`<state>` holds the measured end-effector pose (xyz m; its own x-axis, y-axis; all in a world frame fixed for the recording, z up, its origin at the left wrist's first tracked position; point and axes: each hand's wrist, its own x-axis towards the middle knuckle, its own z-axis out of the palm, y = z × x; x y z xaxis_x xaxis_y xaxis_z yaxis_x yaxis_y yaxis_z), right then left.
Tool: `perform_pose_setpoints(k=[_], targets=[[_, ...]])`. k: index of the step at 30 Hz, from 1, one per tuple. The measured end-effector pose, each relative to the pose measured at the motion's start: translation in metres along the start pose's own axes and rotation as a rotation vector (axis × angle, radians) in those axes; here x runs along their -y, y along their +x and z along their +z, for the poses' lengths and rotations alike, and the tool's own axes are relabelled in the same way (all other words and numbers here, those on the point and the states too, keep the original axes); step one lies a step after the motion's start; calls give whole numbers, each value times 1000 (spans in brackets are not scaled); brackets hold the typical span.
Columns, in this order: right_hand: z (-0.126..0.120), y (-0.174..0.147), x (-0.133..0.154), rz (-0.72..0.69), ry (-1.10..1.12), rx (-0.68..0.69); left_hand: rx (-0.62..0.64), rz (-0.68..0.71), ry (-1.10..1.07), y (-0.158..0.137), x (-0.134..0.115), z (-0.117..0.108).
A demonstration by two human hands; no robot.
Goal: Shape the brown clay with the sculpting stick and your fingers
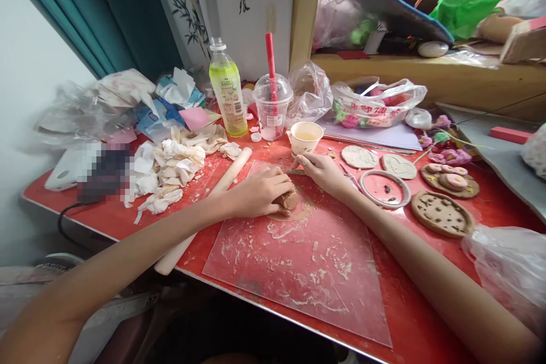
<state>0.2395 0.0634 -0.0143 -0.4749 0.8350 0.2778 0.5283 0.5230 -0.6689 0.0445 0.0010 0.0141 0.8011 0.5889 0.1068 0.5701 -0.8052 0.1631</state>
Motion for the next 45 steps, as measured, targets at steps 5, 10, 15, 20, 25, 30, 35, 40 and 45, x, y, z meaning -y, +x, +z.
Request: perform_pose_setpoints(k=[5, 10, 15, 20, 25, 30, 35, 40, 45], targets=[[1, 1, -2, 2, -8, 3, -1, -35, 22, -2, -2, -5], [1, 2, -3, -10, -7, 3, -68, -163, -141, -3, -2, -26], [1, 1, -3, -15, 2, 0, -108, -142, -217, 3, -9, -38], [2, 2, -5, -29, 33, -3, -145, -136, -179, 12, -16, -24], [1, 2, -4, -35, 17, -8, -160, -127, -167, 16, -17, -15], [1, 1, -2, -30, 33, -5, -91, -6, 10, 12, -11, -17], [1, 2, -3, -40, 49, 2, -30, -65, 46, 12, -8, -11], [0, 2, -4, -50, 59, 16, -66, -85, -64, 22, -21, -12], [1, 2, -3, -28, 43, -8, -1, 26, 109, 21, -24, -22]])
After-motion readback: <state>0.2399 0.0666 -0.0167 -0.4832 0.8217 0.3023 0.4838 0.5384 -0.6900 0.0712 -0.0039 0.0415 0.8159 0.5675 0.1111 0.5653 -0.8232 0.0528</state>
